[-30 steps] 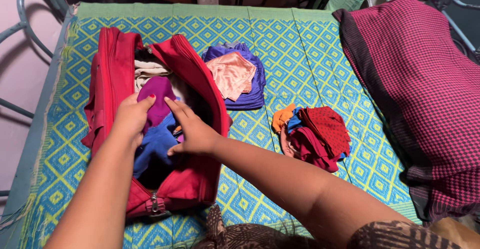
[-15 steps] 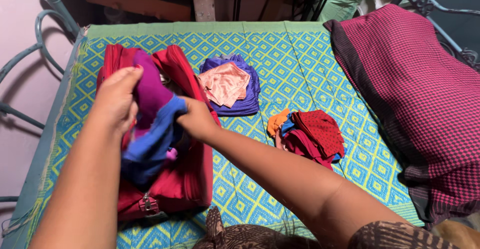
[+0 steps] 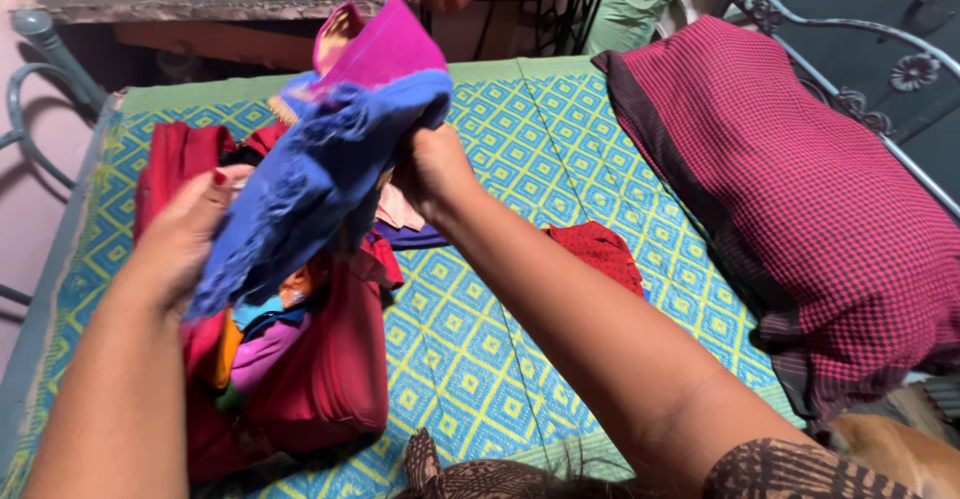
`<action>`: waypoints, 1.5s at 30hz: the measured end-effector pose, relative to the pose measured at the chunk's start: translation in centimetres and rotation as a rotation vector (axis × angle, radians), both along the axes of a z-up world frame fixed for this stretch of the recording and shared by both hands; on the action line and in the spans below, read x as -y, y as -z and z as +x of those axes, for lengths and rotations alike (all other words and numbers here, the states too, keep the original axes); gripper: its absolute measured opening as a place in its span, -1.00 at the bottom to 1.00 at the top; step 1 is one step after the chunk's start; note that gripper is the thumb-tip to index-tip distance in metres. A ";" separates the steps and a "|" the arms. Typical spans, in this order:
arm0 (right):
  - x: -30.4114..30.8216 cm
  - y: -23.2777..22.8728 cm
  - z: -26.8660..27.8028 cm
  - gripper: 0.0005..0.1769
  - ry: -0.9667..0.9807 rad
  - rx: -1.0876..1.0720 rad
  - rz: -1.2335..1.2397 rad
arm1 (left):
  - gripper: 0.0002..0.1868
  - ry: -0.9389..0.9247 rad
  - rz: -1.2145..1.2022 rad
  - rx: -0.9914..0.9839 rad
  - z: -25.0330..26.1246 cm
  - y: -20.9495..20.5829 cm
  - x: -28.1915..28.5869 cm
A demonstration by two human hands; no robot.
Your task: The person unpacks a red suitcase placed on a bed, removing various folded clothes one by one. They place the items onto the bed, creating a pile of colorful garments next to the suitcase.
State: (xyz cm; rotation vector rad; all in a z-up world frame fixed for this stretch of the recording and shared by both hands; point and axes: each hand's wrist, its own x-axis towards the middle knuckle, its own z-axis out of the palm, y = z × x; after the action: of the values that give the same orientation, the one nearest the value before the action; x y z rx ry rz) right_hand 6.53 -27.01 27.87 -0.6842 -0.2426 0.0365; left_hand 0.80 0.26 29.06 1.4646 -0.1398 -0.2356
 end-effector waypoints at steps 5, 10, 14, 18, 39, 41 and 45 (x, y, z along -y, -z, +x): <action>4.3 -0.1 0.4 -0.74 0.088 -0.081 0.000 | -0.07 0.392 -0.237 -0.032 -1.0 -0.1 5.5; 8.2 0.5 0.2 -0.73 0.157 -0.126 0.133 | -0.27 0.304 -0.196 -0.173 0.5 1.7 9.9; 11.6 2.1 0.0 -0.74 0.284 -0.156 0.079 | -0.24 0.337 -0.287 -0.063 1.1 2.1 13.2; 14.9 3.7 -1.2 -0.73 0.337 -0.245 -0.080 | -0.33 0.248 -0.295 -0.182 1.5 1.6 16.6; 23.7 14.7 -5.2 0.02 -0.279 -0.770 0.096 | -0.57 0.000 0.011 -0.252 3.8 7.0 32.2; 24.8 16.5 -4.4 -0.04 -0.349 -0.683 0.183 | -0.57 -0.005 0.039 -0.200 3.0 7.8 33.6; 27.1 18.8 -2.0 -0.47 -0.235 -0.606 0.002 | -0.59 0.058 0.069 0.015 1.8 9.2 35.8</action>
State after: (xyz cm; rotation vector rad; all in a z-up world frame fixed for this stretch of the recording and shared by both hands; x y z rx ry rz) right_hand 4.53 -54.16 9.09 -0.6113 0.2614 0.4607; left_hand 2.58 -35.57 19.82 1.5321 -0.1885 -0.2787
